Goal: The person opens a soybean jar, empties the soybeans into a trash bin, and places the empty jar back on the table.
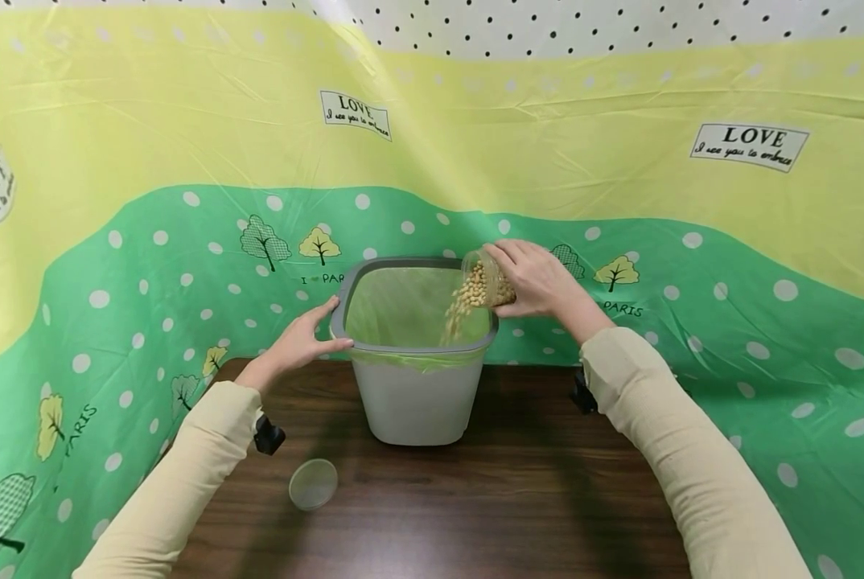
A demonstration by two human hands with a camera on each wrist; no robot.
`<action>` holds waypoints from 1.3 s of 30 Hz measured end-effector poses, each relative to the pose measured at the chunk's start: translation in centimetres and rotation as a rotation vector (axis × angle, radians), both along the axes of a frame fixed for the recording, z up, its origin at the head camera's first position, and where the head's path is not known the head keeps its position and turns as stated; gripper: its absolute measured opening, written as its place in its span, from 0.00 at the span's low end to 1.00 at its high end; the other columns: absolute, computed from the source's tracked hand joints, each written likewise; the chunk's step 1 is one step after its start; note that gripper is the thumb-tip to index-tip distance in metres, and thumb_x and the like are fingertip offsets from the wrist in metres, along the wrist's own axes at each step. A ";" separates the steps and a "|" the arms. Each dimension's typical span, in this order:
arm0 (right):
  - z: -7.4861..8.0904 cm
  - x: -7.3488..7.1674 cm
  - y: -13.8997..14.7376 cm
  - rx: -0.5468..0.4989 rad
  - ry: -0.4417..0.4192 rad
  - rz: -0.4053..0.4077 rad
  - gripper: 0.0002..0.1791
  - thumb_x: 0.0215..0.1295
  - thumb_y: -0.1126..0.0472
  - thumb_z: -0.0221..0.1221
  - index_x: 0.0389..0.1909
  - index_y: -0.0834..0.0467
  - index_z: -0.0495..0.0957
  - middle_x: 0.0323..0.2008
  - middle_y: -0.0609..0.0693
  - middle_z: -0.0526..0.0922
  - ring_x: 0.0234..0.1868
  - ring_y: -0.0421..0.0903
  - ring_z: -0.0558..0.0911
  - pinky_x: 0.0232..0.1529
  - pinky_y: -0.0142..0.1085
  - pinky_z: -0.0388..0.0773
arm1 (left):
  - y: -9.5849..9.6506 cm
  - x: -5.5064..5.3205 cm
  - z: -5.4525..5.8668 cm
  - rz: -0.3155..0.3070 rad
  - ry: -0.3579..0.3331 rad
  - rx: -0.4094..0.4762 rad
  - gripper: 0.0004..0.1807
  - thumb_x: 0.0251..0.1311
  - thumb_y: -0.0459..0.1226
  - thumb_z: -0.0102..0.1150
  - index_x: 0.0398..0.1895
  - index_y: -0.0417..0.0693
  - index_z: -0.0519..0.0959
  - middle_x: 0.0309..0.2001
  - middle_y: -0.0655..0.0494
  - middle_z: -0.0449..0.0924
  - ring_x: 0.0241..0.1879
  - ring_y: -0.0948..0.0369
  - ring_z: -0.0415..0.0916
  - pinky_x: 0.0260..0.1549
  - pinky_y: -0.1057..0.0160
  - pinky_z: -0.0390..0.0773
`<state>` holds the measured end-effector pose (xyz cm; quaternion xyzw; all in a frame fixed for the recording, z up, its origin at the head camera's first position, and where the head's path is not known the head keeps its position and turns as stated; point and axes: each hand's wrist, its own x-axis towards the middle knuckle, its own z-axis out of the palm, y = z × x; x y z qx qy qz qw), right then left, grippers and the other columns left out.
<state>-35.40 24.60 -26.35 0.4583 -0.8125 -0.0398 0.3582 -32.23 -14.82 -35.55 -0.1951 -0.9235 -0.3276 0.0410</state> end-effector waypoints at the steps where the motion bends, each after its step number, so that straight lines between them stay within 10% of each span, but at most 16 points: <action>1: 0.1 0.0 0.0 0.002 0.003 0.003 0.55 0.24 0.45 0.72 0.56 0.69 0.65 0.47 0.66 0.72 0.47 0.62 0.73 0.47 0.55 0.71 | 0.0 0.0 0.0 0.001 0.001 0.000 0.51 0.48 0.61 0.57 0.71 0.50 0.48 0.71 0.52 0.45 0.68 0.51 0.45 0.62 0.47 0.52; 39: 1.4 0.3 -0.5 0.197 0.085 0.034 0.56 0.25 0.42 0.72 0.57 0.68 0.64 0.48 0.67 0.72 0.49 0.62 0.72 0.51 0.52 0.69 | 0.2 0.2 0.0 0.023 -0.015 0.023 0.50 0.48 0.59 0.60 0.71 0.51 0.50 0.70 0.54 0.47 0.68 0.53 0.46 0.62 0.47 0.54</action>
